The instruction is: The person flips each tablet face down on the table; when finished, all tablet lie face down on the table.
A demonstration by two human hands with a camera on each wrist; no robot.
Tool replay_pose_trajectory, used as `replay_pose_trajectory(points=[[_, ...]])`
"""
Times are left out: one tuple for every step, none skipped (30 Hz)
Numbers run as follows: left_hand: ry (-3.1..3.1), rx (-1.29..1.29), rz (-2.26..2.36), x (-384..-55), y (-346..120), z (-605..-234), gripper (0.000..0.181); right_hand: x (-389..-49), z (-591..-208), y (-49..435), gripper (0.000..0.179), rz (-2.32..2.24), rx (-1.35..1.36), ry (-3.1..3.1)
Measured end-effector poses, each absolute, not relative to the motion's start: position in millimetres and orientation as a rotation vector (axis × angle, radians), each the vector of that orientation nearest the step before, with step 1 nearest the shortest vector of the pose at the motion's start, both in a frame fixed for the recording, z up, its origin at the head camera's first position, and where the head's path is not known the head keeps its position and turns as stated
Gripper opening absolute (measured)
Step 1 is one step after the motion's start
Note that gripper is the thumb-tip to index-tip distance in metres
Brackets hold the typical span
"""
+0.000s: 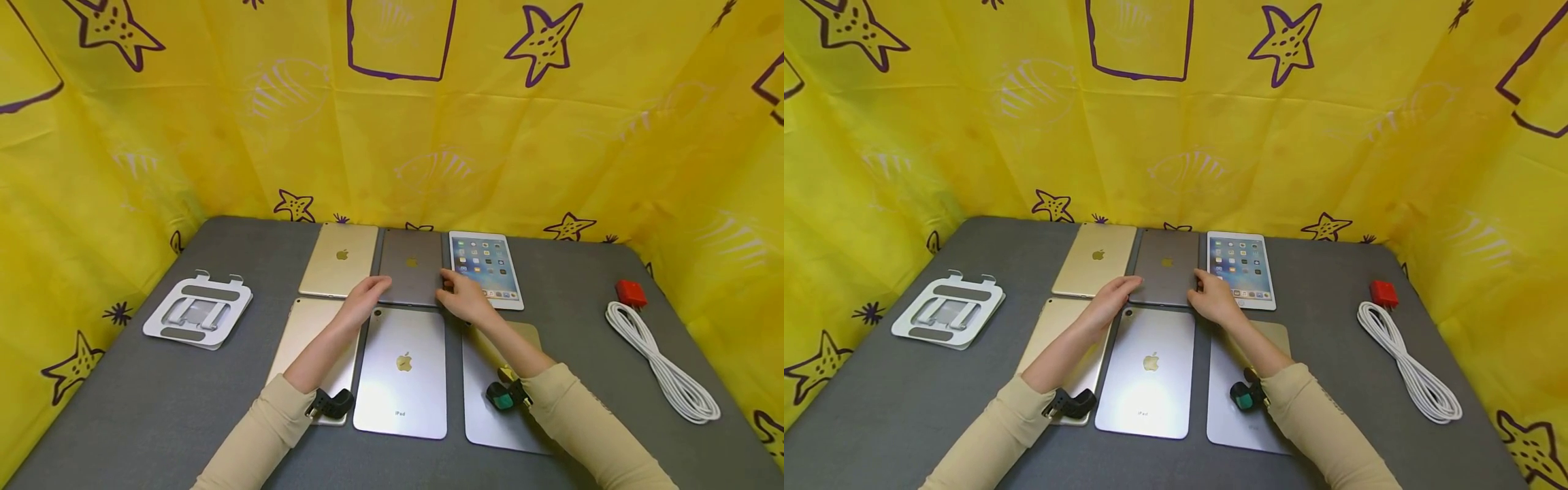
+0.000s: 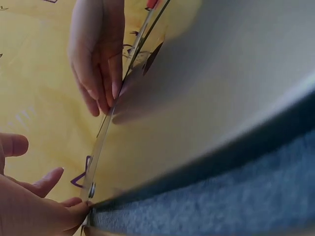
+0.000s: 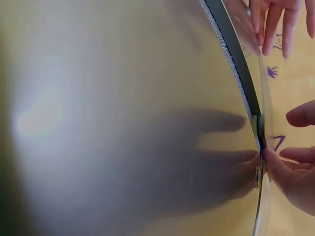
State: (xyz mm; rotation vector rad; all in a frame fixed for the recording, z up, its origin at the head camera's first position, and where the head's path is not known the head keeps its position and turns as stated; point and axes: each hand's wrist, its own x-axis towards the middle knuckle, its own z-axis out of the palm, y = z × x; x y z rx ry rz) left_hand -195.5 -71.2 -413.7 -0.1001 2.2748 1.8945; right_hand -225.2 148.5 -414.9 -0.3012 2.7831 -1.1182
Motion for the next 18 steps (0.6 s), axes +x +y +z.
replay_pose_trajectory(points=[[2.29, -0.092, 1.894, -194.9, -68.9, -413.5, 0.044, -224.7, -414.6, 148.9, 0.057, -1.139, -0.298, 2.773], [2.301, -0.082, 1.898, -194.2, -66.2, -413.6, 0.042, -223.8, -413.9, 149.7, 0.056, -1.157, -0.299, 2.765], [2.312, -0.068, 1.902, -193.6, -62.9, -413.3, 0.041, -222.9, -412.8, 150.6, 0.055, -1.178, -0.296, 2.755], [2.319, -0.055, 1.906, -193.2, -59.1, -413.4, 0.04, -222.0, -411.4, 152.1, 0.054, -1.201, -0.288, 2.742], [2.312, -0.046, 1.916, -192.2, -55.0, -413.0, 0.04, -221.0, -409.8, 153.9, 0.053, -1.231, -0.275, 2.733], [2.312, -0.029, 1.926, -191.3, -50.4, -412.4, 0.039, -219.8, -407.8, 156.4, 0.052, -1.266, -0.255, 2.716], [2.308, -0.014, 1.929, -191.0, -45.7, -412.2, 0.038, -218.7, -405.6, 159.5, 0.051, -1.295, -0.233, 2.702], [2.296, 0.008, 1.936, -191.1, -41.1, -412.2, 0.038, -218.5, -403.9, 163.2, 0.051, -1.325, -0.213, 2.693], [2.281, 0.03, 1.941, -191.1, -36.6, -411.4, 0.039, -218.1, -401.9, 167.2, 0.05, -1.357, -0.186, 2.682], [2.267, 0.044, 1.939, -190.7, -31.9, -410.4, 0.039, -218.1, -400.2, 171.8, 0.05, -1.38, -0.169, 2.675], [2.251, 0.056, 1.935, -190.7, -27.3, -409.6, 0.039, -218.0, -398.8, 176.6, 0.049, -1.408, -0.149, 2.666], [2.241, 0.068, 1.931, -191.2, -22.6, -409.1, 0.038, -217.9, -397.6, 181.6, 0.049, -1.426, -0.129, 2.657], [2.224, 0.076, 1.923, -191.6, -18.3, -408.6, 0.039, -217.9, -396.8, 186.7, 0.048, -1.434, -0.118, 2.662], [2.208, 0.085, 1.916, -192.0, -14.2, -408.3, 0.039, -217.6, -396.1, 191.8, 0.048, -1.45, -0.105, 2.659], [2.195, 0.09, 1.906, -192.4, -10.2, -408.0, 0.039, -216.3, -394.8, 196.6, 0.048, -1.463, -0.089, 2.652], [2.182, 0.091, 1.898, -193.2, -6.2, -408.4, 0.039, -215.3, -393.9, 201.3, 0.048, -1.477, -0.073, 2.645], [2.165, 0.092, 1.895, -194.3, -2.6, -409.1, 0.04, -213.5, -393.1, 205.6, 0.048, -1.495, -0.049, 2.635], [2.144, 0.093, 1.896, -195.4, 0.7, -409.7, 0.04, -211.9, -392.4, 209.9, 0.048, -1.511, -0.031, 2.627]])
